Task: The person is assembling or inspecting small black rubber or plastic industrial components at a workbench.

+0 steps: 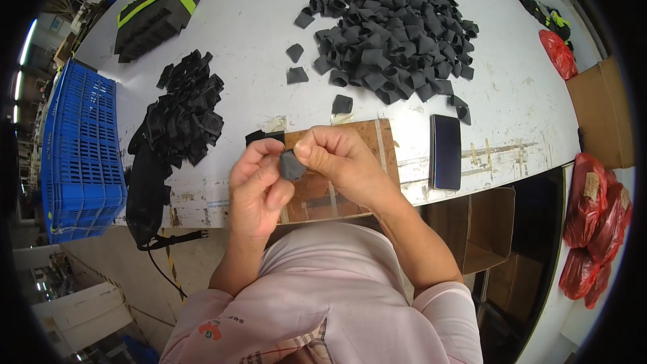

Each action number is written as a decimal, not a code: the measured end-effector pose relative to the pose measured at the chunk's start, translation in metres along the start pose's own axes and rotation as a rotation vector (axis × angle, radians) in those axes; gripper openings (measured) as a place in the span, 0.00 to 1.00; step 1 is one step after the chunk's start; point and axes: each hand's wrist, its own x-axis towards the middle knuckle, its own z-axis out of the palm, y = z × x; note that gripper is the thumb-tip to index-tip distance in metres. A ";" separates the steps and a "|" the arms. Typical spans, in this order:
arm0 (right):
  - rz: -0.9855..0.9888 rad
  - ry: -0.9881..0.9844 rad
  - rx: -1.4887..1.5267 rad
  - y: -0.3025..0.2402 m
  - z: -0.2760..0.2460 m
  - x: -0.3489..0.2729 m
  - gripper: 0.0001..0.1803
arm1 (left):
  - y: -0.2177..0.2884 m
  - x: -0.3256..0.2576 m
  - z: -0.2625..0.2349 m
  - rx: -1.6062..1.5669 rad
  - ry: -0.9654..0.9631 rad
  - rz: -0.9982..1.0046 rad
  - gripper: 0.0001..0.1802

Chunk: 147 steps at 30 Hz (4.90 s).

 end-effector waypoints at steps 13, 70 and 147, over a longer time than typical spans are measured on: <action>-0.752 0.357 -0.911 -0.004 0.024 -0.015 0.20 | 0.008 0.009 0.019 0.558 0.069 0.672 0.02; -0.807 0.336 -1.163 0.002 0.019 -0.010 0.08 | 0.016 0.007 -0.002 -0.584 -0.080 -0.589 0.13; -0.244 0.457 -0.382 0.056 0.017 -0.034 0.03 | -0.011 -0.015 -0.003 -0.082 0.157 -0.160 0.09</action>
